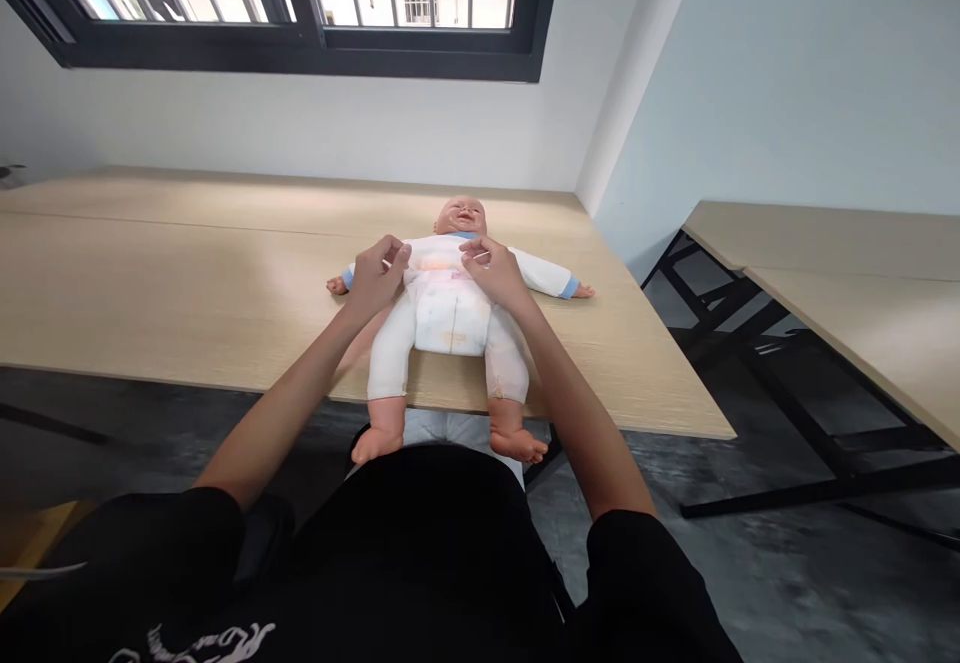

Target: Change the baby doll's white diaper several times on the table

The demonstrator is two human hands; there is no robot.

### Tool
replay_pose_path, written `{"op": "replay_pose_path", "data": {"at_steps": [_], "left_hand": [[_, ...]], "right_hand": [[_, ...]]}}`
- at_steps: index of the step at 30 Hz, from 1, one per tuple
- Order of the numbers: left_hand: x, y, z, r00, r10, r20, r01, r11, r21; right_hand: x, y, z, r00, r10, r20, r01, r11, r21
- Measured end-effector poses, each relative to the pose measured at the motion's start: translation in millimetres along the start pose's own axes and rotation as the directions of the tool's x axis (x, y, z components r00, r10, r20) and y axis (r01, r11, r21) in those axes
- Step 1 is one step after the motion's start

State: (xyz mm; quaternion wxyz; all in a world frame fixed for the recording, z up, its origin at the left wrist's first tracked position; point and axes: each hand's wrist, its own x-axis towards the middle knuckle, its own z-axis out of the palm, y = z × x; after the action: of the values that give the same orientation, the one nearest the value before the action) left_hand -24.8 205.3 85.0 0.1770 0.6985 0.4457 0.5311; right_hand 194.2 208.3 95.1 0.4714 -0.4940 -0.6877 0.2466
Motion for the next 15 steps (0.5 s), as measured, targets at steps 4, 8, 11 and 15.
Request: {"op": "replay_pose_path", "data": {"at_steps": [4,8,11,15], "left_hand": [[-2,-14,-5.0,0.978,-0.201,0.049,0.201,0.980,0.002],[1,-20,-5.7,0.759,-0.559,0.335,0.624,0.771,-0.127],[5,-23,-5.3,0.631,-0.617,0.469,0.767,0.586,-0.261],[5,-25,-1.9,0.605,-0.548,0.577,0.796,0.426,-0.430]], "right_hand": [[2,2,-1,0.998,0.057,-0.040,-0.057,0.998,0.005],[3,9,-14,0.985,0.104,-0.141,-0.131,0.970,-0.204],[4,16,-23,0.980,0.147,-0.132,-0.190,0.882,-0.430],[7,25,-25,0.956,0.289,-0.039,-0.266,0.812,-0.520]]}}
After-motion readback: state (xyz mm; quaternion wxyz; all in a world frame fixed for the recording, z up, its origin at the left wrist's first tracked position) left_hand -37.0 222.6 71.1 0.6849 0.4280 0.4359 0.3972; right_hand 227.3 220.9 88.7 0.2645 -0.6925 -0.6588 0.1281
